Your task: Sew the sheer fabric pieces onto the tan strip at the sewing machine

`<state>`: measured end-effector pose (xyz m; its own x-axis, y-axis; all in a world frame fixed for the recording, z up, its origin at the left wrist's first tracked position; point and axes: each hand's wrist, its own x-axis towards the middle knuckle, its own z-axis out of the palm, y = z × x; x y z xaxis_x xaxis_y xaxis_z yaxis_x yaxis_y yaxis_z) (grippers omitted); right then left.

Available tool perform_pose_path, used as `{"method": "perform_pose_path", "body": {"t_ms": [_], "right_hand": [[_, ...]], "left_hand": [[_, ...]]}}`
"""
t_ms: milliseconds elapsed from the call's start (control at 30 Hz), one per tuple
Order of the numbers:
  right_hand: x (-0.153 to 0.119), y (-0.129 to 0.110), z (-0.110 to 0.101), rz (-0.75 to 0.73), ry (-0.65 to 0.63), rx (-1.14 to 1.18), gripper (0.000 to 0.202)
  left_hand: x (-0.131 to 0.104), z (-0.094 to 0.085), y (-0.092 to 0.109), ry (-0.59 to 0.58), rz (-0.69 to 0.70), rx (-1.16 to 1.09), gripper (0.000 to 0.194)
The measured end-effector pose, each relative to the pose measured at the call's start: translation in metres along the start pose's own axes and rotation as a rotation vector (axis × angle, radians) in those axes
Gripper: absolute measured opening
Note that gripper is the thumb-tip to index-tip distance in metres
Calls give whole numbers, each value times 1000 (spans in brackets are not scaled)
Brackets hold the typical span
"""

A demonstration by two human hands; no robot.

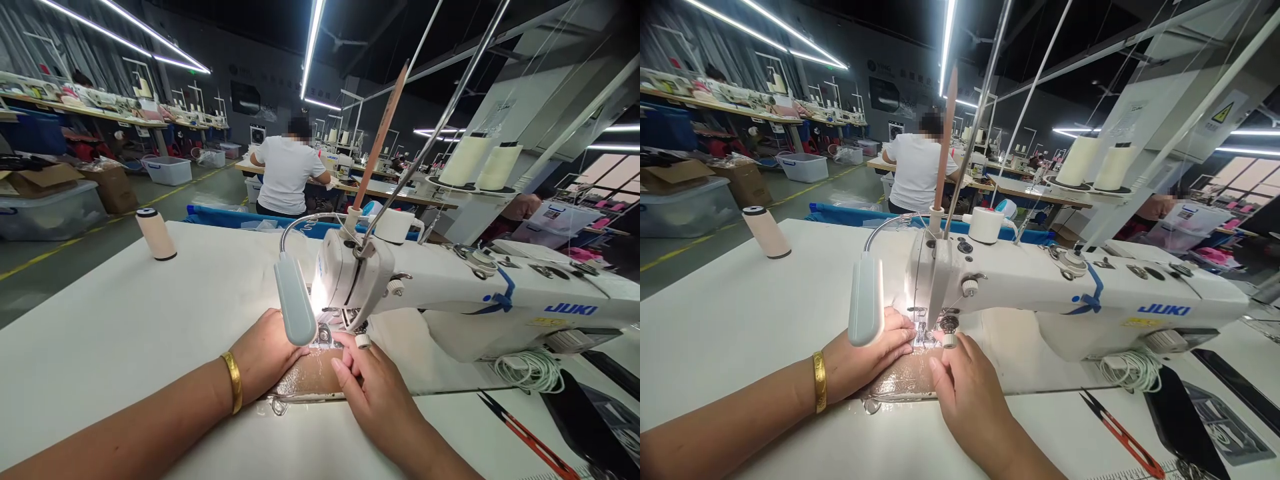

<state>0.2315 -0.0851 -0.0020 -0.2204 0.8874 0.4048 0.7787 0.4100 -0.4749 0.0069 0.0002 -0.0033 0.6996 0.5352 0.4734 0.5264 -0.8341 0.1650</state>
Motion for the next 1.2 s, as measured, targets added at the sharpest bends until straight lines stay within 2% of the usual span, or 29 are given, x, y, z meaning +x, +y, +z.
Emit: {"method": "perform_pose_path", "body": {"t_ms": [167,267,400,600,933,1100,1200], "right_hand": [[-4,7,3,-12,5,-12,27],[-8,14,7,13,-32,-17,29],[-11,22,11,47,-94,10,29],[-10,25,15,46,-91,20,28],[-10,25,15,54,-111,18,29],[-8,15,14,13,-89,14,26],[-12,2,4,-79,-61,-5,23]], "left_hand": [[-1,0,-1,-120,-179,88,16],[-2,-3,2,-140,-280,140,14],[1,-7,7,-172,-343,169,14],[3,-10,9,-234,-323,200,21],[1,-10,10,-255,-344,246,26],[2,-12,10,-218,-384,233,17],[-4,-8,3,-152,-331,205,17]]}}
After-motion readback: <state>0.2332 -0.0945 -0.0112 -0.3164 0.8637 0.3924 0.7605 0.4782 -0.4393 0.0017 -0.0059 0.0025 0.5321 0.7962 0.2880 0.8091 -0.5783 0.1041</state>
